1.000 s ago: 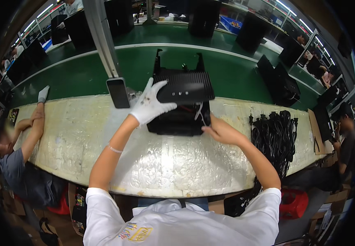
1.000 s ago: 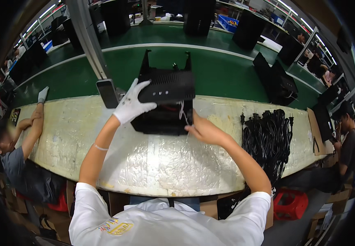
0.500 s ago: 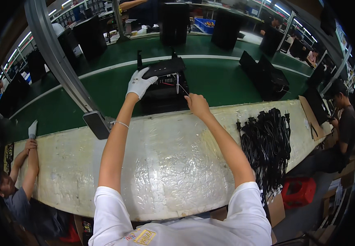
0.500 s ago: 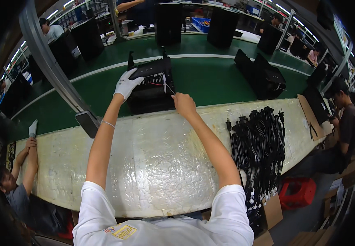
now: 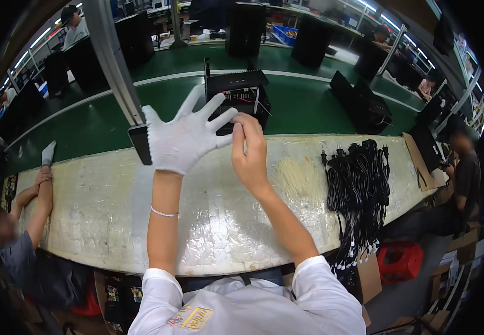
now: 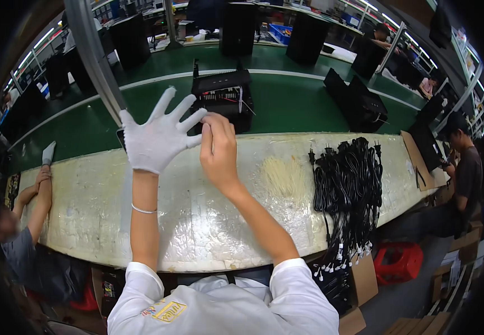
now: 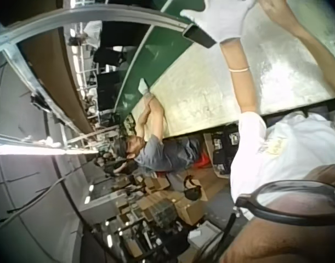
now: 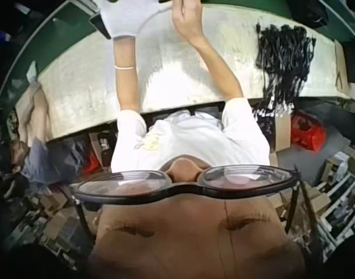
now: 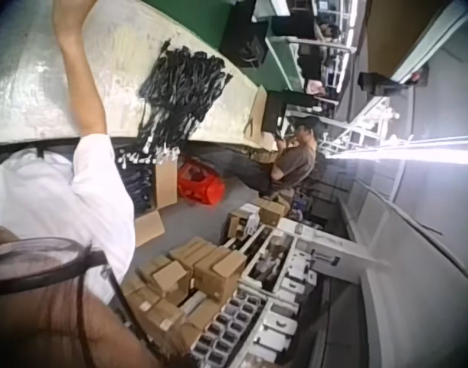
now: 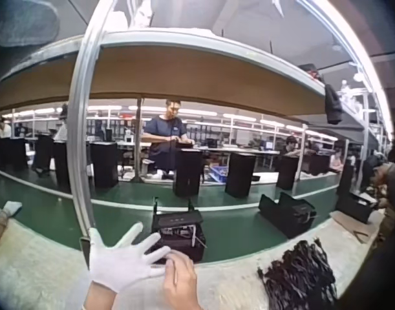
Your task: Assembling internal electronic components into a plastic housing on a factory production line.
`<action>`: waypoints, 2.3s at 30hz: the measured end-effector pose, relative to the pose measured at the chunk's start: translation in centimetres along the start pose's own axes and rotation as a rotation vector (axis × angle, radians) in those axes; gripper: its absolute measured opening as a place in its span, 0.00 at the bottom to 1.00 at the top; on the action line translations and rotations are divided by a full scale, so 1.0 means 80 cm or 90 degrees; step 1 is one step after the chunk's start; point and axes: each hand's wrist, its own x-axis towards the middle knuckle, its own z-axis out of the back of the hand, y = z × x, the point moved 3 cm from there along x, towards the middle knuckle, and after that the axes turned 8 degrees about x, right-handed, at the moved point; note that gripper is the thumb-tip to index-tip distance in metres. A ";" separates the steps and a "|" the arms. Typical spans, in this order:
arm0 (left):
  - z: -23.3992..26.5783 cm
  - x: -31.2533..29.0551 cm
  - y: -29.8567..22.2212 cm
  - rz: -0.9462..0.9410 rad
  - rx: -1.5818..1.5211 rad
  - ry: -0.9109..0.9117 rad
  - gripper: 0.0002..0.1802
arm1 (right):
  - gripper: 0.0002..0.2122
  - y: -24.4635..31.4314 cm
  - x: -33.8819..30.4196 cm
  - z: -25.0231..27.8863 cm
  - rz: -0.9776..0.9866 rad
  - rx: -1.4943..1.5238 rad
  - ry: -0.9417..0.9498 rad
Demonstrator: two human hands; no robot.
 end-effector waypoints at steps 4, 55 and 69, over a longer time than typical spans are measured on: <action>-0.034 -0.033 -0.006 0.006 0.191 0.001 0.60 | 0.13 0.039 -0.023 -0.011 -0.080 0.228 -0.039; -0.036 -0.047 0.048 0.194 0.111 -0.043 0.57 | 0.34 0.081 0.021 0.135 -0.238 0.403 0.170; -0.044 -0.053 0.047 0.169 0.070 0.134 0.69 | 0.38 0.080 0.024 0.133 -0.267 0.453 0.188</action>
